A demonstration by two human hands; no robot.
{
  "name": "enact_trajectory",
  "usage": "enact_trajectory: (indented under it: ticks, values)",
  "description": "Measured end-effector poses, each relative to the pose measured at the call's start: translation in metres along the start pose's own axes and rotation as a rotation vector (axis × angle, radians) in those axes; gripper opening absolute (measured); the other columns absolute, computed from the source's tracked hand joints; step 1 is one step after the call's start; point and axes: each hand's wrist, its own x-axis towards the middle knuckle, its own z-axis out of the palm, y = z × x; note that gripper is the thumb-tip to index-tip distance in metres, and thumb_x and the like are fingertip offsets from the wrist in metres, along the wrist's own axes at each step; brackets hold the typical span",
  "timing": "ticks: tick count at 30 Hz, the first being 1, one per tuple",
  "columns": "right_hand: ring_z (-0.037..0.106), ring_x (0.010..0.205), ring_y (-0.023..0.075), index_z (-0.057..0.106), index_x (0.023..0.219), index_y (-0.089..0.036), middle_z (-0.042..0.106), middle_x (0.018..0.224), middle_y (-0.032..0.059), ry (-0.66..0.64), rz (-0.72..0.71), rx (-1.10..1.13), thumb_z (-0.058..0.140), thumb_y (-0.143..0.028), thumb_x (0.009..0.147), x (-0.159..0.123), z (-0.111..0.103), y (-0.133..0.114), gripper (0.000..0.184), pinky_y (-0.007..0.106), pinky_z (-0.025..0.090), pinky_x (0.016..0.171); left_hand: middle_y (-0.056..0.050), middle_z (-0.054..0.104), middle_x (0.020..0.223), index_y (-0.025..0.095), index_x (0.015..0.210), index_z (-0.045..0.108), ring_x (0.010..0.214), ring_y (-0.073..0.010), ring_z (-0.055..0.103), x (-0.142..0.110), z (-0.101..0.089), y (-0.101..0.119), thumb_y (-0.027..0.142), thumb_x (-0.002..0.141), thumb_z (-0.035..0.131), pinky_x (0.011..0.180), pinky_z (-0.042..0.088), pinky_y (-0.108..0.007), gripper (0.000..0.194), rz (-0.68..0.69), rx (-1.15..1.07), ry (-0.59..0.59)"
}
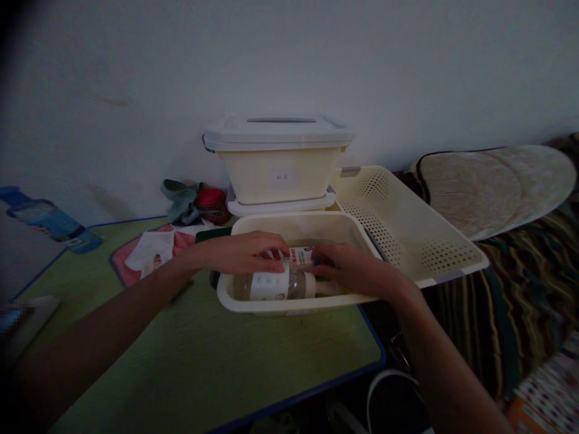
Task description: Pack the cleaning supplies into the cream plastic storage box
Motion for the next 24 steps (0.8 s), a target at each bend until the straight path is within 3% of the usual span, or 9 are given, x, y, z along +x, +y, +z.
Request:
enact_trajectory:
  ticks: [3,7,11,15,20,24]
  values:
    - [0.059,0.07,0.0177,0.059,0.086,-0.013,0.065,0.082,0.0096,0.003,0.103,-0.206,0.04,-0.026,0.089,0.004,0.003,0.001,0.024,0.027,0.04,0.062,-0.007,0.065,0.104,0.012,0.106,0.061,0.088,-0.0143,0.06,0.003,-0.011,-0.003,0.028,0.085,0.053,0.075,0.042,-0.02,0.028,0.057,-0.001,-0.163]
    - [0.062,0.073,0.0187,0.06,0.089,-0.012,0.066,0.086,0.0116,-0.103,0.135,-0.286,0.037,-0.019,0.09,0.007,0.005,0.0,0.025,0.027,0.042,0.063,-0.004,0.067,0.086,0.01,0.099,0.065,0.073,-0.0128,0.058,0.001,-0.024,0.0,0.028,0.077,0.062,0.061,0.039,-0.018,0.028,0.013,0.144,-0.29]
    - [0.06,0.059,0.0154,0.057,0.077,-0.014,0.065,0.074,0.0088,-0.14,0.19,-0.281,0.036,-0.018,0.09,0.007,0.004,-0.003,0.025,0.024,0.04,0.053,0.002,0.065,0.074,0.012,0.091,0.066,0.066,-0.011,0.056,0.002,-0.029,0.0,0.029,0.074,0.065,0.056,0.037,-0.017,0.025,-0.022,0.147,-0.337]
    - [0.057,0.053,0.0132,0.055,0.072,-0.016,0.063,0.068,0.0059,-0.137,0.189,-0.273,0.038,-0.018,0.09,0.007,0.005,-0.001,0.025,0.023,0.038,0.049,-0.003,0.068,0.09,0.01,0.101,0.064,0.075,-0.0128,0.059,0.008,-0.03,-0.003,0.028,0.069,0.069,0.063,0.041,-0.018,0.037,-0.047,0.119,-0.365]
    - [0.06,0.064,0.0165,0.058,0.08,-0.015,0.065,0.077,0.0081,-0.076,0.13,-0.293,0.04,-0.02,0.089,0.006,0.007,0.004,0.021,0.025,0.04,0.055,-0.006,0.067,0.099,0.01,0.108,0.062,0.08,-0.0151,0.06,0.012,-0.03,-0.003,0.026,0.065,0.074,0.067,0.044,-0.02,0.048,-0.095,0.153,-0.376]
    - [0.062,0.07,0.0182,0.058,0.09,-0.015,0.067,0.081,0.0088,-0.019,0.069,-0.258,0.039,-0.018,0.089,0.003,0.006,0.005,0.02,0.027,0.042,0.059,-0.004,0.069,0.094,0.013,0.103,0.064,0.08,-0.0166,0.06,0.012,-0.03,-0.001,0.026,0.063,0.074,0.067,0.044,-0.022,0.043,-0.092,0.158,-0.386]
